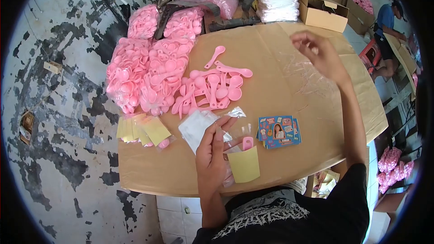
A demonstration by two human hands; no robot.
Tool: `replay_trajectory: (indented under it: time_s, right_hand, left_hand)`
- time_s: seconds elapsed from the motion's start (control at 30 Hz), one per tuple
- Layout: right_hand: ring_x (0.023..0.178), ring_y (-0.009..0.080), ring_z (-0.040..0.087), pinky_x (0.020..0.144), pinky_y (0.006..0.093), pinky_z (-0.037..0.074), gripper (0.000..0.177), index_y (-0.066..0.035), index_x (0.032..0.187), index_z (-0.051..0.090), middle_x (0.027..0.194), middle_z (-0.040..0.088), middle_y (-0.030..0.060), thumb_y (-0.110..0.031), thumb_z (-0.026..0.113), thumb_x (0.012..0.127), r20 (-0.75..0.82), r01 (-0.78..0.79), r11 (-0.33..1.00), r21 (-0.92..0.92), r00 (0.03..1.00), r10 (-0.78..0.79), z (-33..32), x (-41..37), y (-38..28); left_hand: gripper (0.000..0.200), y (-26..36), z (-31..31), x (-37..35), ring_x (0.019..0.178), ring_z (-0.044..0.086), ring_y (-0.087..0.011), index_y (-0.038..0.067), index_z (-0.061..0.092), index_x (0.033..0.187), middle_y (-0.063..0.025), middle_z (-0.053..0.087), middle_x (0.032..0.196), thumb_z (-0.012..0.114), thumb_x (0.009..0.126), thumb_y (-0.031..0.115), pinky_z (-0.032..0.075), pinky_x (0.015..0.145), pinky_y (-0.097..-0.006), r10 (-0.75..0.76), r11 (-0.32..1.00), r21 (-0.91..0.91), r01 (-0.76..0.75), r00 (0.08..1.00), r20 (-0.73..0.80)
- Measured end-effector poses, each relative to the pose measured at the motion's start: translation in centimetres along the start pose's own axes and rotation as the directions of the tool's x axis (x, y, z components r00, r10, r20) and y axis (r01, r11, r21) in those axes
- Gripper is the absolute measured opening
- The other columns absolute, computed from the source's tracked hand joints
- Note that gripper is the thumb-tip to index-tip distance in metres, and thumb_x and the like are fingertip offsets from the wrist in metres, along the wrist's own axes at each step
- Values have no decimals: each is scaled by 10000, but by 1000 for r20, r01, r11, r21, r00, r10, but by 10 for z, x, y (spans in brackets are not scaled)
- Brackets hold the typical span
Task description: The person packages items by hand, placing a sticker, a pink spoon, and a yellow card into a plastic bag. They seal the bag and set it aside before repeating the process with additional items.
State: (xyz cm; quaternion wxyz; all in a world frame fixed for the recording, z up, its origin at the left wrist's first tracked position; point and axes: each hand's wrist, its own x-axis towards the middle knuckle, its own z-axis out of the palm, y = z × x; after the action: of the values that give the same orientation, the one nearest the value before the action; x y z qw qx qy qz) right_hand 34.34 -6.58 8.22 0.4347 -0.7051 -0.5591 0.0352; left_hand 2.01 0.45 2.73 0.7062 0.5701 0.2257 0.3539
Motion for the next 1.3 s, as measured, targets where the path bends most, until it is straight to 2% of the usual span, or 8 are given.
replay_trajectory:
  time_s: [0.03, 0.13, 0.23, 0.43, 0.53, 0.73, 0.93, 1.3]
  right_hand:
    - [934, 149, 602, 835, 302, 480, 256, -16, 1124, 618, 1023, 656, 68, -115, 612, 888, 52, -33, 973, 227, 998, 22, 9, -12, -8]
    - [825, 94, 623, 741, 247, 511, 190, -2, 1089, 624, 907, 667, 43, -66, 591, 913, 492, -83, 910, 407, 859, -141, 52, -51, -55]
    - [776, 69, 616, 658, 235, 502, 220, -8, 1087, 630, 887, 687, 20, -128, 644, 903, 532, -211, 855, 474, 842, -87, 84, -72, -69]
    - [784, 92, 644, 706, 245, 526, 162, 10, 1025, 653, 891, 696, 65, -31, 666, 868, 332, -172, 724, 668, 940, -84, 98, -78, -59]
    - [764, 78, 642, 668, 235, 518, 153, 4, 1014, 658, 873, 700, 55, -33, 670, 866, 429, -241, 762, 602, 902, -54, 96, -80, -56]
    - [646, 42, 578, 586, 204, 473, 184, -24, 1023, 691, 824, 696, 38, -138, 682, 880, 579, -341, 771, 538, 814, -43, 91, -79, -56]
    - [789, 61, 633, 661, 211, 501, 141, -17, 1008, 697, 914, 703, 53, -42, 667, 873, 455, -352, 671, 652, 890, 25, 96, -80, -54]
    - [803, 169, 665, 717, 290, 515, 221, -37, 922, 715, 856, 698, 88, 84, 611, 769, 304, 77, 813, 578, 904, -301, 85, -73, -47]
  left_hand:
    - [354, 4, 2, 2, 1198, 538, -267, -53, 403, 1311, -202, 495, 1319, 334, 1031, 153, 544, 889, -354, -27, 1000, 7, 27, 1000, 4]
    - [352, 10, 11, 4, 1249, 490, -269, -57, 398, 1317, -204, 476, 1335, 344, 1029, 139, 506, 952, -373, -37, 999, 3, 37, 999, 10]
    - [381, -4, 15, 7, 1266, 470, -258, -48, 375, 1349, -203, 446, 1367, 390, 1023, 148, 488, 935, -322, 28, 995, -99, -23, 999, 45]
    - [363, -6, 5, 8, 1058, 587, -172, -67, 506, 1264, -167, 591, 1202, 429, 1018, 188, 496, 883, -288, -158, 984, 94, 151, 984, 77]
    - [358, -10, 7, 8, 897, 616, -108, -71, 559, 1220, -144, 648, 1107, 438, 1018, 199, 504, 816, -255, -100, 991, 95, 98, 995, 13]
    - [359, -20, 13, 9, 927, 621, -120, -75, 550, 1233, -134, 651, 1086, 438, 1018, 191, 497, 820, -253, -36, 999, -34, 35, 999, -14]
    - [310, -10, 5, 6, 939, 623, -126, -60, 568, 1208, -121, 659, 1067, 458, 1002, 143, 493, 823, -253, -16, 996, 87, 8, 996, 90]
    - [358, -17, -5, 8, 860, 605, -89, -48, 587, 1122, -98, 662, 913, 379, 845, -135, 468, 777, -231, 63, 980, 176, -96, 981, 185]
